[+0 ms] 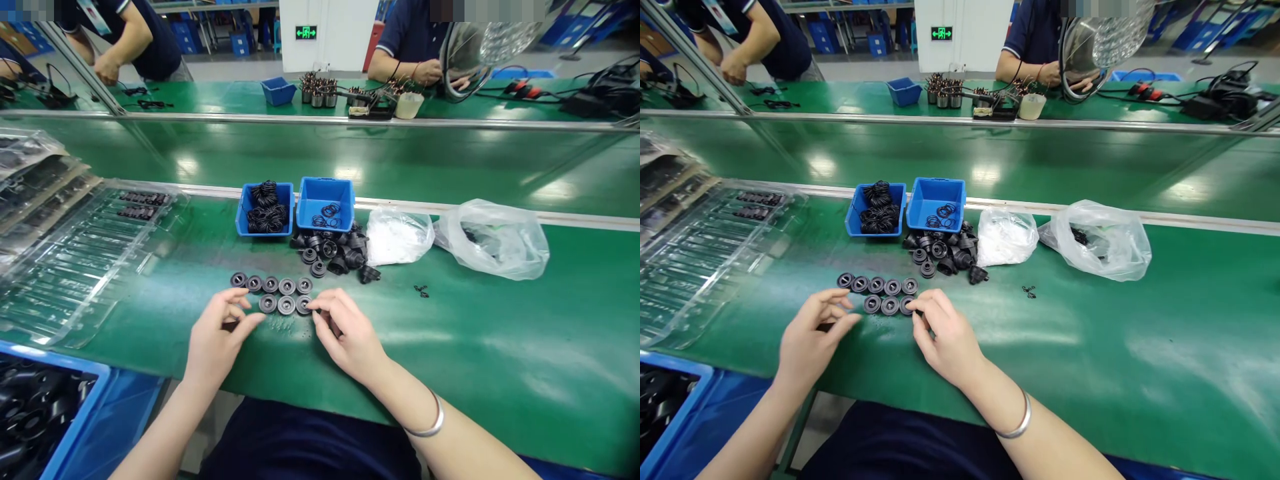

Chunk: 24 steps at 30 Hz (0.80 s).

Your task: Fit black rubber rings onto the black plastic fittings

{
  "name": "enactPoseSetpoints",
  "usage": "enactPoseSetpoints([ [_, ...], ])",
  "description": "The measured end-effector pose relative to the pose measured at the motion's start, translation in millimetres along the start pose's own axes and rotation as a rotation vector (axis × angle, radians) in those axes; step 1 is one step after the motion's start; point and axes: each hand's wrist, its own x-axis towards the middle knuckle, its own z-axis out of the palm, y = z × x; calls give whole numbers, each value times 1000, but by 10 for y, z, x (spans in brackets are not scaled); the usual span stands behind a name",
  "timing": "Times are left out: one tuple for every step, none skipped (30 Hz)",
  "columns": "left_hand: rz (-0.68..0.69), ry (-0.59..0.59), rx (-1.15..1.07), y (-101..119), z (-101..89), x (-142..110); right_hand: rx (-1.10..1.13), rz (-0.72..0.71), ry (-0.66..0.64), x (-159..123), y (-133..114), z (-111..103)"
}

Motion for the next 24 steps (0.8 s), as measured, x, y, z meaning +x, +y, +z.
enactPoseSetpoints([
  [-134, 37, -203, 33, -62, 8, -1, 0, 0, -1, -2, -1],
  [-276, 60, -408, 64, -130, 18, -2, 1, -1, -2, -6, -1],
  [-414, 62, -595, 90, -202, 27, -4, 1, -2, -3, -9, 0],
  [-531, 42, -748, 109, -271, 33, -7, 1, -4, -3, -11, 1],
  [-612, 6, -854, 120, -334, 33, -10, -2, -5, -4, -12, 2],
  [-652, -34, -912, 124, -385, 27, -11, -4, -6, -5, -11, 4],
  [-654, -56, -931, 123, -424, 16, -12, -4, -8, -5, -8, 6],
  [-629, -64, -923, 118, -447, -1, -13, -4, -7, -5, -3, 9],
  [-593, -66, -897, 111, -458, -20, -14, -3, -5, -5, 3, 11],
  [-556, -71, -861, 104, -459, -40, -16, -1, 0, -4, 11, 12],
  [-523, -80, -822, 97, -453, -59, -20, 2, 4, -3, 19, 14],
  [-495, -95, -779, 90, -446, -76, -25, 3, 9, -2, 26, 14],
  [-468, -119, -735, 82, -440, -90, -30, 4, 12, -1, 32, 14],
  [-440, -153, -694, 71, -437, -101, -34, 5, 14, 0, 36, 13],
  [-415, -192, -657, 56, -440, -109, -37, 6, 15, 2, 39, 12],
  [-391, -231, -619, 36, -446, -113, -38, 7, 15, 3, 40, 11],
  [-369, -263, -573, 9, -453, -113, -39, 8, 15, 5, 39, 10],
  [-344, -280, -512, -22, -458, -110, -38, 9, 14, 7, 37, 9],
  [-308, -279, -423, -56, -459, -101, -37, 9, 13, 9, 34, 9],
  [-251, -264, -304, -91, -453, -89, -35, 8, 12, 11, 32, 10],
  [-173, -243, -165, -125, -438, -74, -32, 7, 10, 13, 30, 10],
  [-83, -223, -24, -155, -414, -57, -30, 6, 7, 14, 28, 11],
  [9, -207, 101, -180, -381, -41, -29, 6, 5, 16, 27, 12],
  [92, -196, 199, -200, -342, -27, -28, 7, 3, 17, 27, 12],
])
